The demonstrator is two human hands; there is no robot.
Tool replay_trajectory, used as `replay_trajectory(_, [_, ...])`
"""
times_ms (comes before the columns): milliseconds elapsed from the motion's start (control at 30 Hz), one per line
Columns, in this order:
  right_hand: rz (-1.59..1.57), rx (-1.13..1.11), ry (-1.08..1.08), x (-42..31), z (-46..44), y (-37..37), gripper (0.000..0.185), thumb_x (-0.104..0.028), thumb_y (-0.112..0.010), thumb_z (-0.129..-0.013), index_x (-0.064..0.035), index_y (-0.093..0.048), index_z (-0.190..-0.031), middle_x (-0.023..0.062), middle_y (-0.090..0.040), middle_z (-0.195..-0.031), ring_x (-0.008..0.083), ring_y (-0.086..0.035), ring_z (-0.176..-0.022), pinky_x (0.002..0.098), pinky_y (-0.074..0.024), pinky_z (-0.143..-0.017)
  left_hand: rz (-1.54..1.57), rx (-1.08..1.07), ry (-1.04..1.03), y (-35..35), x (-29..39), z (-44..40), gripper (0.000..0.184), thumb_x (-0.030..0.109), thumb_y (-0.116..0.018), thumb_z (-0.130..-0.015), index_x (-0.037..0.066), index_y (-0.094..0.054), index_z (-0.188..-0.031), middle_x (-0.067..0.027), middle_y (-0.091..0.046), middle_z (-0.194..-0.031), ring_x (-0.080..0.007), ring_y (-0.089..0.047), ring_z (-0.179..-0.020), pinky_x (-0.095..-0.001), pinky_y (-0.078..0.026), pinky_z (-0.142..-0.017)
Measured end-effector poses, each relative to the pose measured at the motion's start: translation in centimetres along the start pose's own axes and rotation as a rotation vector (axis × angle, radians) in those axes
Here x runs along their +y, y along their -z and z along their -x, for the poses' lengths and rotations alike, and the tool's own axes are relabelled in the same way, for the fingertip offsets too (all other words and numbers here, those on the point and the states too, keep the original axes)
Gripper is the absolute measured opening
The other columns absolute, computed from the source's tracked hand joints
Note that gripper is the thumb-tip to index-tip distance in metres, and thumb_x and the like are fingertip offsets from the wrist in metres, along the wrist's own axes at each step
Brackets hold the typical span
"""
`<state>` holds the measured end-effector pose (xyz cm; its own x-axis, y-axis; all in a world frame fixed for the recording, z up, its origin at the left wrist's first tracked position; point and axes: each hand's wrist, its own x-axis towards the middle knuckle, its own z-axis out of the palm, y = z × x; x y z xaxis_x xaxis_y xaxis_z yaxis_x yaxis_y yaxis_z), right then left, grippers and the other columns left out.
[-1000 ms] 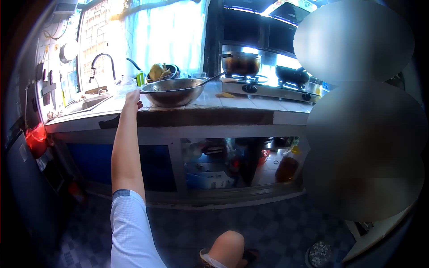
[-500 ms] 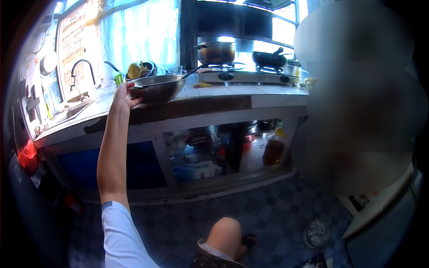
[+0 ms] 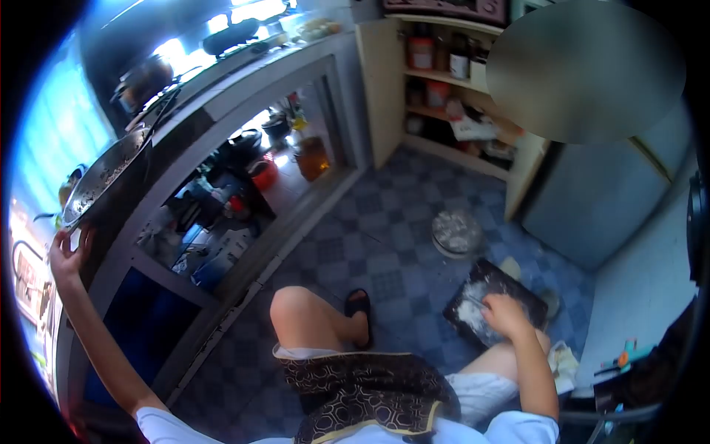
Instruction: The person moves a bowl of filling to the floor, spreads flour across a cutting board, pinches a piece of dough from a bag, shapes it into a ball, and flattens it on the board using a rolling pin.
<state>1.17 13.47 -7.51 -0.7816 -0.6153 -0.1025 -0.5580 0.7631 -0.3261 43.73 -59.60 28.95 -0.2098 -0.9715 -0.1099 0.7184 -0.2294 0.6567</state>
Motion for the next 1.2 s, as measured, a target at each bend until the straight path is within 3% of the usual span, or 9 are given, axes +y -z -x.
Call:
replay_trajectory(267, [-0.032,0.022,-0.096,-0.5,1.7,0.0,0.025,-0.02,-0.065,-0.084,-0.0032,-0.066,-0.103,0.0184,-0.067,-0.102,0.037,-0.061,-0.1,0.0452,-0.0479,-0.088,0.127,-0.363,0.532,-1.2,-17.2,2.9,0.017,0.009,-0.054,-0.09,0.0,-0.058,-0.075,-0.043,-0.037,-0.137,-0.0575,-0.031,-0.133,-0.0625,-0.036,-0.108])
replay_trajectory(400, [0.099,0.005,-0.154,-1.0,4.0,1.1,0.025,-0.023,-0.064,-0.087,-0.0034,-0.065,-0.103,0.0165,-0.067,-0.101,0.0361,-0.062,-0.099,0.0458,-0.0491,-0.088,0.189,-0.265,0.701,-3.0,-31.4,4.9,0.023,0.014,-0.054,-0.091,0.002,-0.054,-0.071,-0.0455,-0.039,-0.133,-0.0581,-0.031,-0.132,-0.0647,-0.037,-0.106])
replay_trajectory(533, [-0.239,0.129,-0.141,-1.9,6.5,2.0,0.027,-0.023,-0.065,-0.086,-0.0037,-0.065,-0.106,0.0153,-0.066,-0.102,0.0349,-0.06,-0.1,0.0447,-0.0493,-0.086,0.047,-0.253,0.719,-1.6,-45.1,3.7,0.023,0.014,-0.049,-0.089,0.002,-0.052,-0.07,-0.0426,-0.049,-0.124,-0.0586,-0.038,-0.127,-0.0653,-0.041,-0.102])
replay_trajectory(600, [0.053,0.086,-0.199,-1.5,7.9,1.0,0.026,-0.022,-0.064,-0.086,-0.004,-0.065,-0.105,0.014,-0.065,-0.098,0.0328,-0.06,-0.098,0.0435,-0.0493,-0.085,-0.031,-0.204,0.735,-1.0,-51.3,4.5,0.022,0.015,-0.047,-0.088,0.004,-0.051,-0.069,-0.0365,-0.058,-0.115,-0.057,-0.047,-0.119,-0.0664,-0.04,-0.103])
replay_trajectory(767, [-0.122,0.201,-0.278,-1.6,9.7,2.6,0.022,-0.017,-0.064,-0.085,-0.0041,-0.065,-0.102,0.0134,-0.064,-0.094,0.033,-0.059,-0.091,0.0421,-0.0483,-0.082,-0.153,-0.262,0.793,6.2,-65.5,5.6,0.022,0.018,-0.047,-0.086,0.008,-0.049,-0.066,-0.0153,-0.06,-0.08,-0.0422,-0.061,-0.099,-0.0604,-0.054,-0.087])
replay_trajectory(800, [-0.112,0.19,-0.321,-1.7,9.7,3.1,0.021,-0.016,-0.064,-0.085,-0.0041,-0.065,-0.102,0.0133,-0.064,-0.094,0.0334,-0.059,-0.09,0.042,-0.0482,-0.081,-0.173,-0.246,0.796,7.9,-67.8,6.2,0.022,0.018,-0.047,-0.086,0.008,-0.049,-0.067,-0.0141,-0.06,-0.079,-0.039,-0.061,-0.1,-0.0606,-0.052,-0.09])
replay_trajectory(833, [-0.069,0.195,-0.329,-1.5,9.7,3.1,0.021,-0.014,-0.065,-0.084,-0.0035,-0.064,-0.102,0.013,-0.064,-0.094,0.0333,-0.059,-0.09,0.0421,-0.048,-0.081,-0.163,-0.203,0.774,10.3,-70.5,6.1,0.022,0.016,-0.05,-0.082,0.009,-0.047,-0.062,-0.0256,-0.064,-0.093,-0.0465,-0.059,-0.105,-0.0615,-0.05,-0.094])
replay_trajectory(933, [-0.093,0.156,-0.359,-1.4,9.3,3.5,0.022,-0.013,-0.065,-0.082,-0.0025,-0.064,-0.102,0.0134,-0.064,-0.092,0.0331,-0.059,-0.088,0.0423,-0.0481,-0.079,-0.168,-0.204,0.827,14.1,-75.1,7.9,0.019,0.016,-0.047,-0.082,0.009,-0.05,-0.065,-0.0107,-0.06,-0.078,-0.0332,-0.061,-0.096,-0.0592,-0.054,-0.085])
replay_trajectory(1200, [-0.188,-0.059,-0.392,-4.3,7.8,6.2,0.024,-0.016,-0.062,-0.091,-0.0021,-0.065,-0.11,0.0168,-0.066,-0.102,0.0369,-0.061,-0.095,0.0459,-0.0494,-0.084,-0.197,0.024,0.895,19.8,-78.7,12.0,0.021,0.011,-0.046,-0.08,0.006,-0.046,-0.06,-0.0067,-0.049,-0.065,-0.031,-0.06,-0.093,-0.0597,-0.053,-0.09])
